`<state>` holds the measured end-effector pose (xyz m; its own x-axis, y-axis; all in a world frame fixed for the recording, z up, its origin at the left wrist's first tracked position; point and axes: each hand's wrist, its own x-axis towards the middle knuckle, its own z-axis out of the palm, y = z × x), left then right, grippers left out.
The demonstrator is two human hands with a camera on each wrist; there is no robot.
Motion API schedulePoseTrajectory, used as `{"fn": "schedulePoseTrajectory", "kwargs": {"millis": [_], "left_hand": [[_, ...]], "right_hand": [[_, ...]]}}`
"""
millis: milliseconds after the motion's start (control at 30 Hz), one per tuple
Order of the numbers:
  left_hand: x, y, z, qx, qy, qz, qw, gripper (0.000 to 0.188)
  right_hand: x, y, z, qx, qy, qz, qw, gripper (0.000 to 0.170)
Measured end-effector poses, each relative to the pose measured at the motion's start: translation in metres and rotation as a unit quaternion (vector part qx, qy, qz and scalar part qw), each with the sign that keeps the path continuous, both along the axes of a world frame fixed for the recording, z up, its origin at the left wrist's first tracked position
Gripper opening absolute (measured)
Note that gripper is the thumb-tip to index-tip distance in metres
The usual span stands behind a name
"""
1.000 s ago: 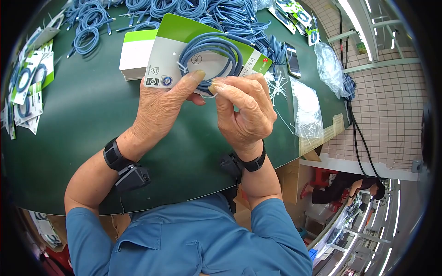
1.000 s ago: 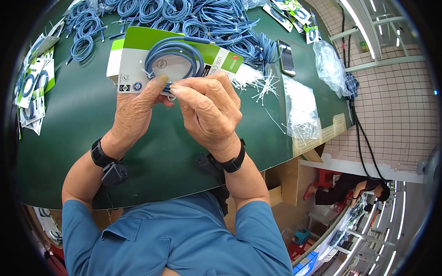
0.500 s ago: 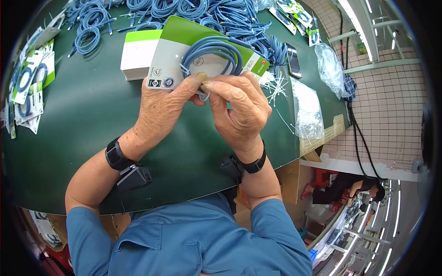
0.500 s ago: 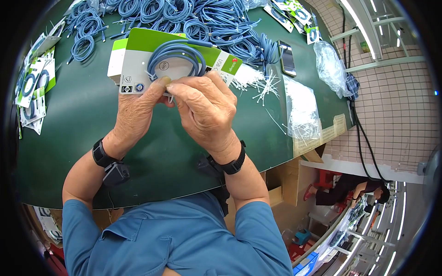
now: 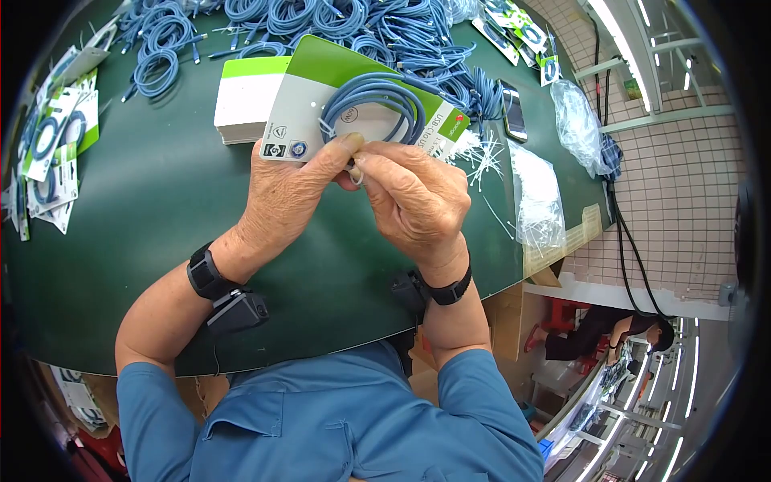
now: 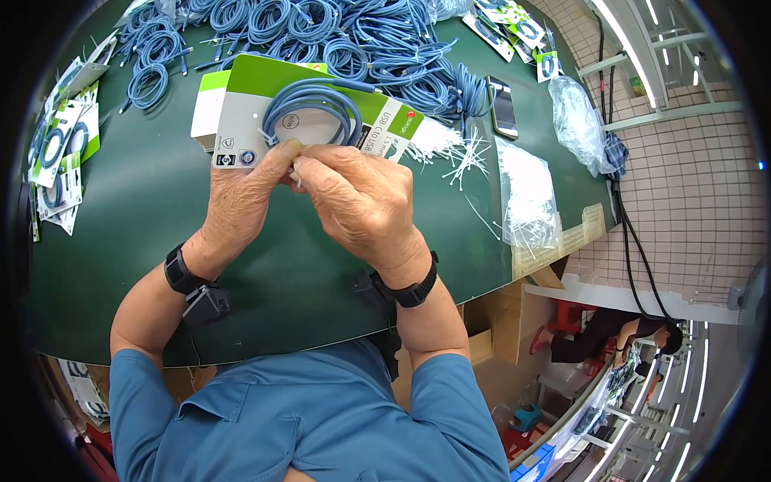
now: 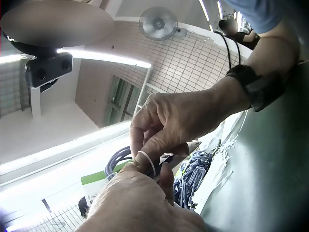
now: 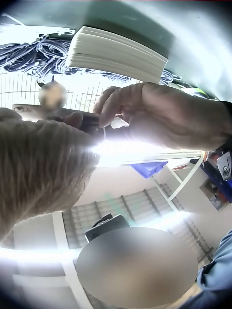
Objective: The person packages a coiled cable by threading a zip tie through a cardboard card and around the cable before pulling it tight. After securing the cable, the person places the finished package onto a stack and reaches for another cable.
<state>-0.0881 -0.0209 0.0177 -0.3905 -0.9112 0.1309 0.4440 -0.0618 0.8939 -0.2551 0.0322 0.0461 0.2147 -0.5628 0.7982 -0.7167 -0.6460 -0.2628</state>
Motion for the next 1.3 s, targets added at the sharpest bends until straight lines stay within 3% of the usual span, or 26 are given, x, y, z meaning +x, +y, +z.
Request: {"fn": "schedulePoseTrajectory", "kwargs": {"millis": [200, 500, 600, 667, 700, 733, 767, 800, 833, 900, 933, 1000, 1033, 1133, 1300], "left_hand": [[-0.002, 0.004, 0.004, 0.015, 0.056, 0.005, 0.998, 0.025], [0.000, -0.002, 0.000, -0.001, 0.003, 0.003, 1.000, 0.027], [0.000, -0.005, 0.003, 0.005, 0.000, 0.001, 1.000, 0.028], [0.000, -0.005, 0.005, 0.029, 0.021, -0.003, 0.999, 0.031], [0.000, -0.004, 0.007, 0.040, 0.031, -0.006, 0.999, 0.033], [0.001, -0.003, 0.009, 0.040, 0.029, -0.007, 0.999, 0.033], [0.001, -0.001, 0.011, 0.050, 0.036, -0.015, 0.998, 0.034], [0.001, 0.001, 0.012, 0.060, 0.042, -0.024, 0.997, 0.036], [0.001, 0.002, 0.014, 0.069, 0.048, -0.032, 0.996, 0.037], [0.001, 0.005, 0.015, 0.074, 0.051, -0.041, 0.995, 0.038], [0.001, 0.006, 0.016, 0.079, 0.057, -0.047, 0.994, 0.038], [0.000, 0.008, 0.017, 0.084, 0.060, -0.056, 0.993, 0.039], [0.000, 0.008, 0.018, 0.084, 0.056, -0.060, 0.993, 0.038], [0.000, 0.009, 0.019, 0.086, 0.045, -0.070, 0.993, 0.036], [-0.001, 0.008, 0.013, 0.038, 0.024, -0.066, 0.997, 0.032]], "right_hand": [[0.005, 0.004, 0.005, -0.009, -0.010, -0.035, 0.999, 0.021], [-0.001, 0.000, 0.003, 0.065, -0.035, -0.017, 0.997, 0.023], [-0.010, -0.002, 0.003, -0.067, -0.057, -0.031, 0.996, 0.024], [-0.031, -0.006, 0.002, -0.145, -0.062, -0.126, 0.979, 0.019], [-0.039, -0.006, 0.001, -0.145, -0.063, -0.126, 0.979, 0.019], [-0.046, -0.005, 0.000, -0.065, -0.227, -0.165, 0.958, 0.021], [-0.050, -0.004, -0.002, 0.017, -0.384, -0.199, 0.902, 0.023], [-0.052, -0.004, -0.004, 0.017, -0.387, -0.203, 0.900, 0.023], [-0.054, -0.006, -0.007, 0.089, -0.451, -0.118, 0.880, 0.023], [-0.055, -0.005, -0.014, 0.225, -0.557, 0.058, 0.797, 0.026], [-0.054, -0.001, -0.022, 0.222, -0.562, 0.056, 0.795, 0.026], [-0.047, 0.006, -0.041, 0.366, -0.641, 0.132, 0.662, 0.035], [-0.045, 0.006, -0.045, 0.363, -0.645, 0.132, 0.659, 0.035], [-0.041, -0.003, -0.055, 0.436, -0.665, 0.338, 0.503, 0.046], [-0.043, -0.011, -0.067, 0.460, -0.635, 0.340, 0.519, 0.047]]}}
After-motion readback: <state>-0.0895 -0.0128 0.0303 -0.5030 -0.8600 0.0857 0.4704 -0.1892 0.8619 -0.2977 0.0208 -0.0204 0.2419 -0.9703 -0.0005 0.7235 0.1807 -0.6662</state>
